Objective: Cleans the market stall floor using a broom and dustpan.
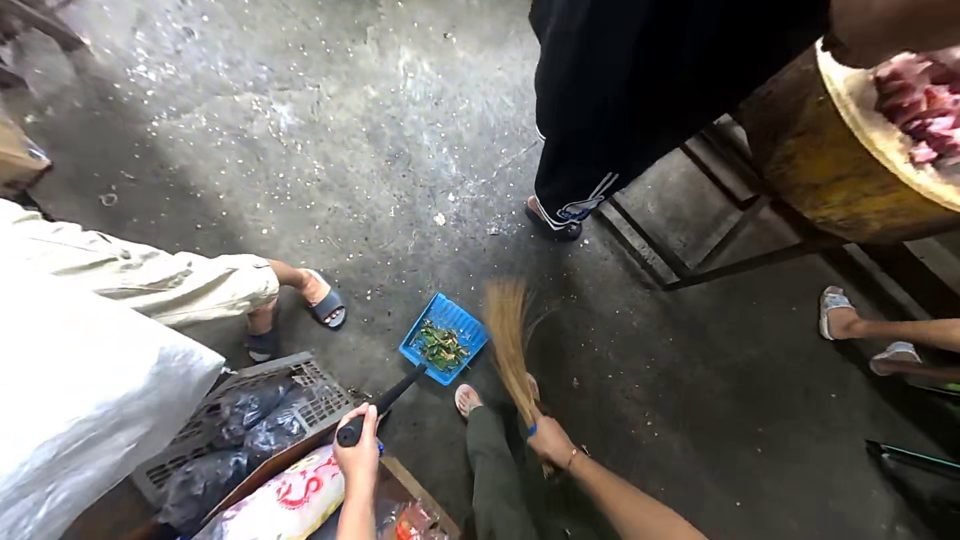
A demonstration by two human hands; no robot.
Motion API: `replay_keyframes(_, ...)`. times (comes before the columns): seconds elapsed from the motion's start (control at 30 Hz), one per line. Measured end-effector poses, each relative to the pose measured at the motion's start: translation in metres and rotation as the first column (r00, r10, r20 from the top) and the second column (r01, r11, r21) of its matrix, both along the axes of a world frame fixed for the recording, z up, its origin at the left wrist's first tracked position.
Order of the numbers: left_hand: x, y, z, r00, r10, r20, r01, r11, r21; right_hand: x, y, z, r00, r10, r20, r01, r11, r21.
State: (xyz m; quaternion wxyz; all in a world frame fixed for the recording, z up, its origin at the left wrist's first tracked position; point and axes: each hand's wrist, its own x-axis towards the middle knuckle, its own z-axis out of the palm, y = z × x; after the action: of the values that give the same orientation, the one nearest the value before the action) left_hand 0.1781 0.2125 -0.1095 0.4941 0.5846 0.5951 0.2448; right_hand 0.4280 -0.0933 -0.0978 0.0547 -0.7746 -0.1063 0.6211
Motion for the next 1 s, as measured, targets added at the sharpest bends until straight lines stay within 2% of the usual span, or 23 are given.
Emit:
replay_keyframes(0.1, -0.003, 0.011, -0.003, 1.0, -0.019, 0.021, 0.019, 1.0, -0.006, 0.013, -0.022, 0.039, 0.989, 0.144, -0.035, -0.141, 0.986, 0.088)
replay_keyframes(0.2, -0.015, 0.014, 0.003, 0.997, -0.024, 0.07, 0.026, 0.999, -0.022, 0.07, -0.028, 0.111, 0.975, 0.223, -0.022, -0.215, 0.96, 0.176)
replay_keyframes(0.27, -0.03, 0.018, -0.003, 0.994, -0.028, 0.107, 0.031, 0.999, -0.027, 0.117, -0.017, 0.14, 0.976, 0.215, 0.038, -0.218, 0.95, 0.222)
replay_keyframes(0.33, -0.044, 0.021, -0.008, 0.994, -0.026, 0.108, 0.032, 0.998, -0.054, 0.165, 0.001, 0.135, 0.969, 0.197, 0.151, -0.231, 0.937, 0.26)
replay_keyframes(0.4, -0.052, 0.022, -0.009, 0.994, 0.022, 0.108, -0.011, 0.995, -0.097, 0.208, 0.033, 0.114, 0.954, 0.167, 0.251, -0.232, 0.937, 0.259)
replay_keyframes(0.5, -0.056, 0.02, -0.013, 0.992, 0.086, 0.092, -0.077, 0.992, -0.099, 0.242, 0.091, 0.078, 0.944, 0.065, 0.323, -0.136, 0.97, 0.203)
replay_keyframes(0.6, -0.046, 0.01, -0.024, 0.998, 0.049, 0.048, -0.049, 0.999, -0.011, 0.241, 0.123, 0.028, 0.955, 0.065, 0.289, -0.09, 0.993, 0.074)
replay_keyframes(0.7, -0.032, 0.008, -0.023, 0.997, 0.059, 0.043, -0.06, 0.998, 0.019, 0.206, 0.109, -0.014, 0.967, 0.22, 0.129, -0.223, 0.975, 0.01)
replay_keyframes(0.77, -0.027, 0.009, -0.018, 0.996, 0.072, 0.047, -0.072, 0.997, 0.004, 0.186, 0.09, -0.005, 0.954, 0.298, 0.031, -0.299, 0.954, 0.036)
replay_keyframes(0.83, -0.026, 0.009, -0.011, 0.994, 0.088, 0.065, -0.087, 0.996, -0.025, 0.186, 0.07, 0.033, 0.943, 0.332, -0.011, -0.33, 0.941, 0.077)
replay_keyframes(0.93, -0.032, 0.016, -0.003, 0.985, 0.14, 0.105, -0.133, 0.989, -0.07, 0.214, 0.056, 0.096, 0.936, 0.351, 0.04, -0.353, 0.929, 0.108)
replay_keyframes(1.0, -0.04, 0.02, 0.0, 0.98, 0.162, 0.113, -0.154, 0.985, -0.078, 0.23, 0.053, 0.109, 0.949, 0.293, 0.115, -0.305, 0.945, 0.114)
